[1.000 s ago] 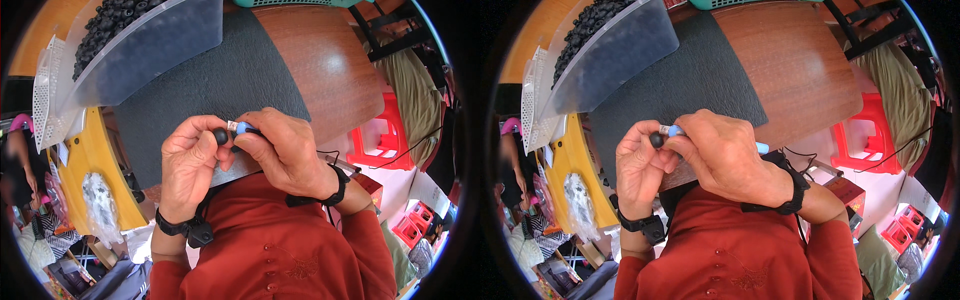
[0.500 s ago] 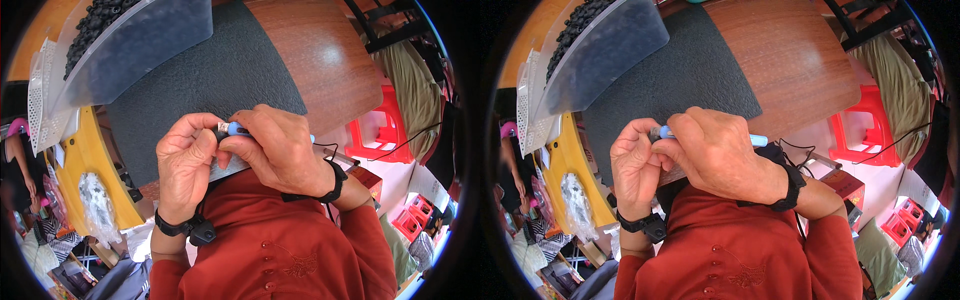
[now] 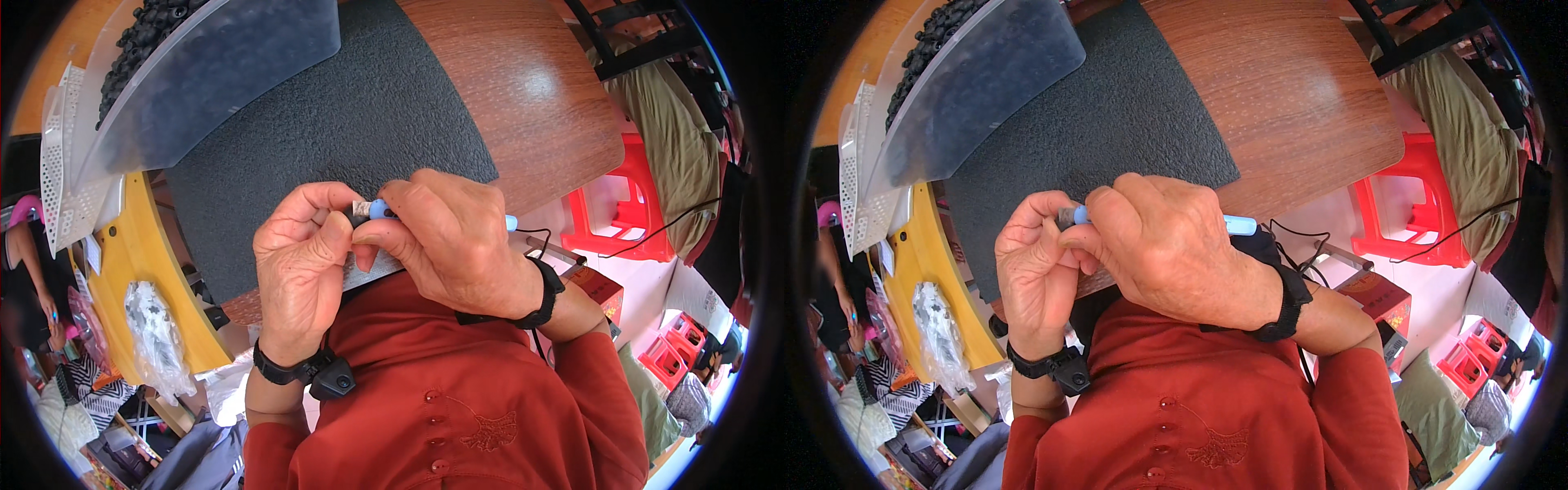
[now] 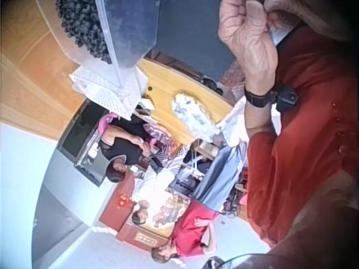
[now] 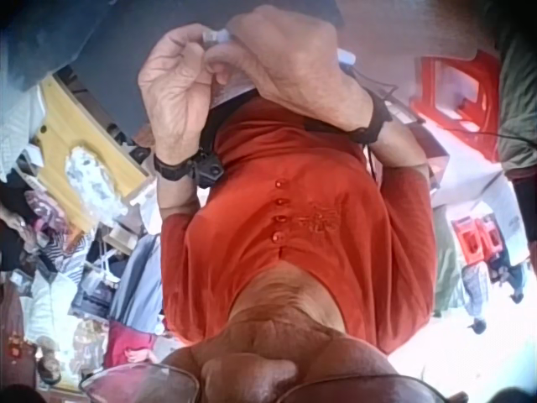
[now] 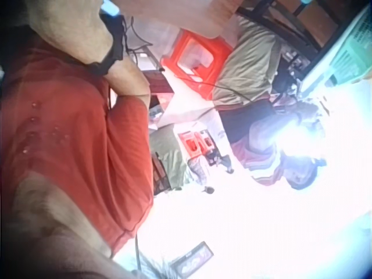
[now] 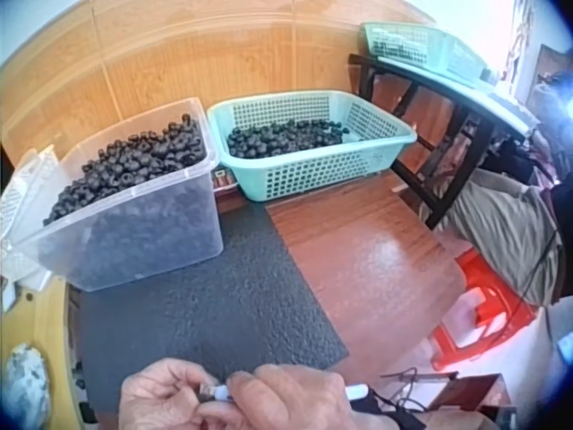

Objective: Trimming excess material from black shoe components using a small hand-held cutter.

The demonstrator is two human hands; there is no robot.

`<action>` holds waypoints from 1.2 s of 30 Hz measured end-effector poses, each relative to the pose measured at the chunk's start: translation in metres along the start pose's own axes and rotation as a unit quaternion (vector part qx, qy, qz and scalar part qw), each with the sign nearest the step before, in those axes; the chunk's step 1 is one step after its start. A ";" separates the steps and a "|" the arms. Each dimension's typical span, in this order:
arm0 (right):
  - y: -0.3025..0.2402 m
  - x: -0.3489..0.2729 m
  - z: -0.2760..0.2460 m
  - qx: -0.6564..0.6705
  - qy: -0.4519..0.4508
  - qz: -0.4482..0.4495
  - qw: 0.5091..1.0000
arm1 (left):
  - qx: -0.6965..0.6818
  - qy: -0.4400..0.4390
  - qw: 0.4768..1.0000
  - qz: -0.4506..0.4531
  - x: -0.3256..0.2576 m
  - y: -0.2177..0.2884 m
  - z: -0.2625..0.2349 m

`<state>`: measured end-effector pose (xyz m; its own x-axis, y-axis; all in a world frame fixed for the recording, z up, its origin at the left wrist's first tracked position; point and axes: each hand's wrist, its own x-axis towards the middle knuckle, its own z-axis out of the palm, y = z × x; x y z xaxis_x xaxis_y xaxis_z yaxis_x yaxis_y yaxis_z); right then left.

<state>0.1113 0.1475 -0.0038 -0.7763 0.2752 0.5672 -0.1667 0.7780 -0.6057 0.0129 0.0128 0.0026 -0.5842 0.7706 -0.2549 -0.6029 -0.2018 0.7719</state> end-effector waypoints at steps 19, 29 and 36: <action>-0.001 -0.008 0.005 0.029 0.007 0.012 0.999 | 0.026 -0.011 0.999 -0.016 -0.001 -0.005 -0.001; 0.001 -0.008 0.003 0.068 0.023 0.073 0.995 | -0.028 -0.031 0.999 0.014 0.003 -0.010 -0.006; 0.001 -0.009 0.005 0.054 0.022 0.073 0.996 | -0.035 -0.028 0.999 0.005 0.002 -0.009 -0.005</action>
<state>0.1154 0.1426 -0.0124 -0.7706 0.4063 0.4911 -0.1201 0.6642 -0.7379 0.0148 0.0133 -0.0078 -0.5598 0.8008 -0.2129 -0.6348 -0.2492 0.7314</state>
